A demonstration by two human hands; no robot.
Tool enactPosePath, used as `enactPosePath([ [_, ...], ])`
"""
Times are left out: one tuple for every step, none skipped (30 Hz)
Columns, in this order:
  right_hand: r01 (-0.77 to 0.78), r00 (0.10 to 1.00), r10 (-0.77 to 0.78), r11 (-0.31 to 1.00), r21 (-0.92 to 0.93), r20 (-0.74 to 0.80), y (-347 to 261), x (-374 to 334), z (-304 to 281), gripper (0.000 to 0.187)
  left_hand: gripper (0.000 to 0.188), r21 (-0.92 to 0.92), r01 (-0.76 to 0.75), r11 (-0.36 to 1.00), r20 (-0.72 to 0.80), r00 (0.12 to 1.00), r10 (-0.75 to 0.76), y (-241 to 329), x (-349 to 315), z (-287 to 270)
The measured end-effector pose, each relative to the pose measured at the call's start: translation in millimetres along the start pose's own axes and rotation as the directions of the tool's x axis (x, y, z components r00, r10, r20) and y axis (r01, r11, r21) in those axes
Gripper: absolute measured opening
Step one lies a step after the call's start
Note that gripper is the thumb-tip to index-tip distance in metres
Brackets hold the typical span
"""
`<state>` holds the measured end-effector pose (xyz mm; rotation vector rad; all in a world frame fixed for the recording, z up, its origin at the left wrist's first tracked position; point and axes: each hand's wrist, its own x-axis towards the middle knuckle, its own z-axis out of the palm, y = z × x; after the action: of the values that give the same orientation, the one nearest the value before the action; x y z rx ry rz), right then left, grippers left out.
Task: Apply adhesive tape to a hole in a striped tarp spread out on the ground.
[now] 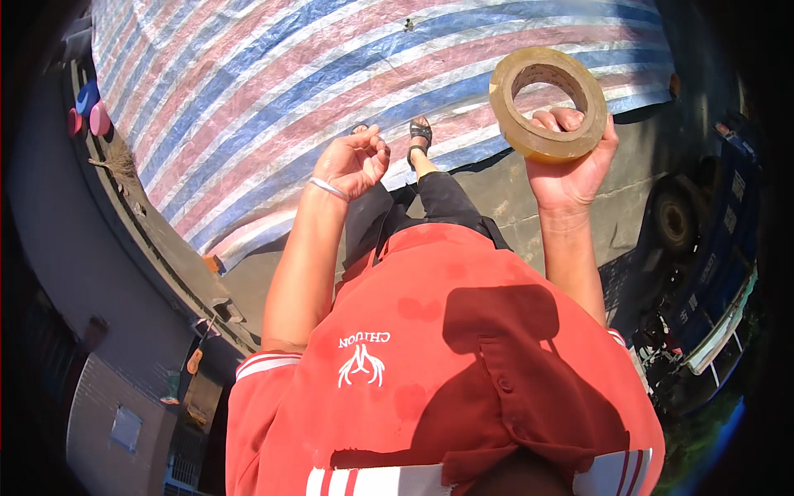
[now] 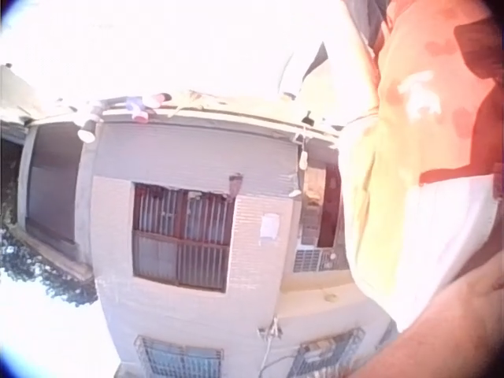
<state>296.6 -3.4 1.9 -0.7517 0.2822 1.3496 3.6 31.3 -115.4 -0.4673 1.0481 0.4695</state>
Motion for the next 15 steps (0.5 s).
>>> enactPosePath([
  [-0.007, 0.998, 0.009, 0.999, -0.034, 0.056, -2.7, -0.3, -1.7, 0.029, 0.009, -0.057, 0.023, 0.998, 0.099, 0.995, -0.017, -2.2, 5.2, -0.7],
  [-0.013, 0.994, 0.021, 0.997, -0.072, 0.111, -5.5, -0.2, -2.7, 0.031, 0.011, -0.113, 0.052, 0.992, 0.197, 0.980, -0.029, -2.9, 10.3, -2.3],
  [-0.009, 0.994, 0.017, 0.997, -0.075, 0.110, -9.7, -0.4, -3.5, 0.031, 0.011, -0.112, 0.057, 0.992, 0.200, 0.979, -0.034, -3.1, 13.8, -0.2],
  [-0.001, 0.990, 0.015, 0.995, -0.098, 0.140, -13.9, -0.3, -4.2, 0.032, 0.013, -0.178, 0.126, 0.976, 0.289, 0.955, -0.071, -3.1, 17.2, 1.1],
  [0.006, 0.985, 0.016, 0.992, -0.124, 0.170, -15.6, -0.3, -3.6, 0.034, 0.015, -0.238, 0.200, 0.950, 0.379, 0.920, -0.099, -4.3, 20.3, 1.5],
  [0.006, 0.985, 0.017, 0.991, -0.131, 0.173, -15.3, 0.2, -1.4, 0.034, 0.018, -0.242, 0.207, 0.948, 0.417, 0.904, -0.091, -6.0, 23.1, 2.0],
  [0.031, 0.991, -0.012, 0.989, -0.146, 0.133, -14.6, -0.4, 1.5, 0.034, 0.018, -0.247, 0.209, 0.946, 0.424, 0.902, -0.088, -7.0, 26.3, 2.6],
  [0.055, 0.995, -0.040, 0.985, -0.162, 0.093, -13.7, -0.8, 4.5, 0.034, 0.019, -0.284, 0.260, 0.923, 0.494, 0.865, -0.091, -7.6, 29.8, 3.2],
  [0.089, 0.995, -0.080, 0.979, -0.184, 0.054, -16.3, -0.9, 8.5, 0.035, 0.019, -0.309, 0.321, 0.895, 0.568, 0.817, -0.096, -10.0, 33.1, 10.2],
  [0.096, 0.995, -0.085, 0.976, -0.198, 0.061, -19.4, 0.6, 10.0, 0.035, 0.017, -0.340, 0.336, 0.879, 0.582, 0.809, -0.084, -15.3, 34.1, 15.1],
  [0.117, 0.993, -0.116, 0.966, -0.232, 0.014, -22.8, 2.9, 8.6, 0.035, 0.017, -0.341, 0.343, 0.875, 0.594, 0.800, -0.082, -20.7, 33.7, 18.9],
  [0.137, 0.988, -0.149, 0.955, -0.263, -0.025, -23.7, 6.4, 8.7, 0.035, 0.016, -0.387, 0.319, 0.865, 0.534, 0.842, -0.072, -23.3, 35.1, 20.6],
  [0.143, 0.988, -0.152, 0.952, -0.270, -0.012, -23.1, 9.6, 9.4, 0.035, 0.015, -0.432, 0.291, 0.854, 0.470, 0.880, -0.062, -25.9, 35.9, 22.4],
  [0.148, 0.980, -0.180, 0.944, -0.294, -0.086, -21.8, 12.8, 10.3, 0.031, 0.012, -0.430, 0.275, 0.860, 0.465, 0.884, -0.050, -30.8, 40.4, 19.9],
  [0.150, 0.964, -0.209, 0.937, -0.316, -0.163, -20.1, 16.5, 8.8, 0.031, 0.013, -0.460, 0.239, 0.855, 0.412, 0.911, -0.033, -35.2, 40.2, 22.2],
])
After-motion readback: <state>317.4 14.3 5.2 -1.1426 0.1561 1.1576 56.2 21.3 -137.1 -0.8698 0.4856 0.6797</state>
